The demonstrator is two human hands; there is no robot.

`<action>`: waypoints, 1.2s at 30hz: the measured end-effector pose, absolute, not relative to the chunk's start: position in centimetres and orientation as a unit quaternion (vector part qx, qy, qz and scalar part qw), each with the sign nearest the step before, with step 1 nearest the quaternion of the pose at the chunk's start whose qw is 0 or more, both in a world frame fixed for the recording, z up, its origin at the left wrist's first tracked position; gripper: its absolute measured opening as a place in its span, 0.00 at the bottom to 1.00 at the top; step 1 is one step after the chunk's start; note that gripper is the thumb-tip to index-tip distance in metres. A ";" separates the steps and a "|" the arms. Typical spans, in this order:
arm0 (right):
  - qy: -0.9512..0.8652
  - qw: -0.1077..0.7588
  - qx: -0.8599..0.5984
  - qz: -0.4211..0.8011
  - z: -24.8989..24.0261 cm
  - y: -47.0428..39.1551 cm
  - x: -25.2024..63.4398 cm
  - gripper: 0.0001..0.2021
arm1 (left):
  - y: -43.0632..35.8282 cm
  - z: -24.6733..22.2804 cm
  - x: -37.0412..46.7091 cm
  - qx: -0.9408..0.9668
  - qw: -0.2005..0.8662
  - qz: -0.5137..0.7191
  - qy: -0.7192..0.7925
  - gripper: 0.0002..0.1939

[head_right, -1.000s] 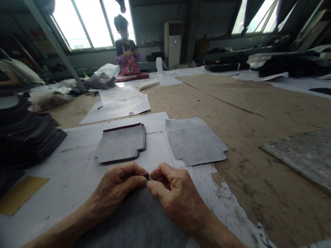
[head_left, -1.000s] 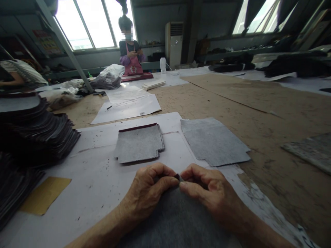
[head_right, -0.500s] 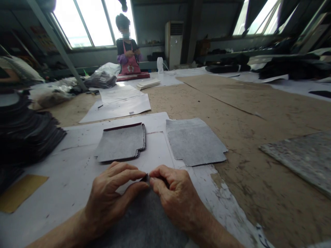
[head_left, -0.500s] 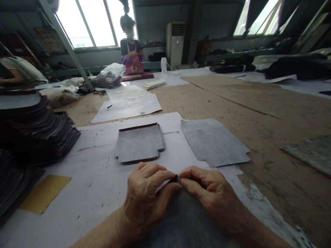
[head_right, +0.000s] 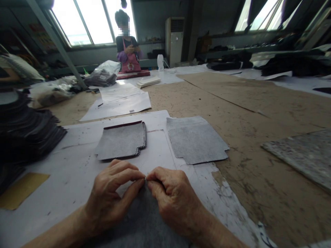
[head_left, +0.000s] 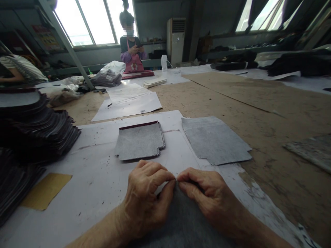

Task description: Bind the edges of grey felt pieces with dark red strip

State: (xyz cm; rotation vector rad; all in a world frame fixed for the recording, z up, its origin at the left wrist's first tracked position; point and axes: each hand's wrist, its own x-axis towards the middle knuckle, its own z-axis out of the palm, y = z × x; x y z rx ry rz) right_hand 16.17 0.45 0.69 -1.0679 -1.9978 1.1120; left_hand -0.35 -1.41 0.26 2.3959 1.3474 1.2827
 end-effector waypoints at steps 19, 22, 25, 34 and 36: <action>-0.751 0.270 -0.423 0.430 0.8 0.6 16.3 0.07 | -1.6 1.3 -0.6 0.654 0.366 0.360 0.555 0.18; -0.736 0.266 -0.435 0.445 1.2 0.7 16.3 0.07 | -1.6 1.3 -0.9 0.672 0.368 0.383 0.516 0.13; -0.722 0.267 -0.446 0.457 1.4 0.8 16.3 0.07 | -1.5 1.1 -1.0 0.674 0.369 0.401 0.499 0.05; -0.718 0.261 -0.450 0.462 1.4 0.8 16.2 0.08 | -1.3 0.8 -0.6 0.638 0.374 0.388 0.550 0.03; -0.718 0.259 -0.451 0.461 1.5 0.7 16.2 0.08 | -1.3 0.8 -0.5 0.637 0.373 0.385 0.555 0.02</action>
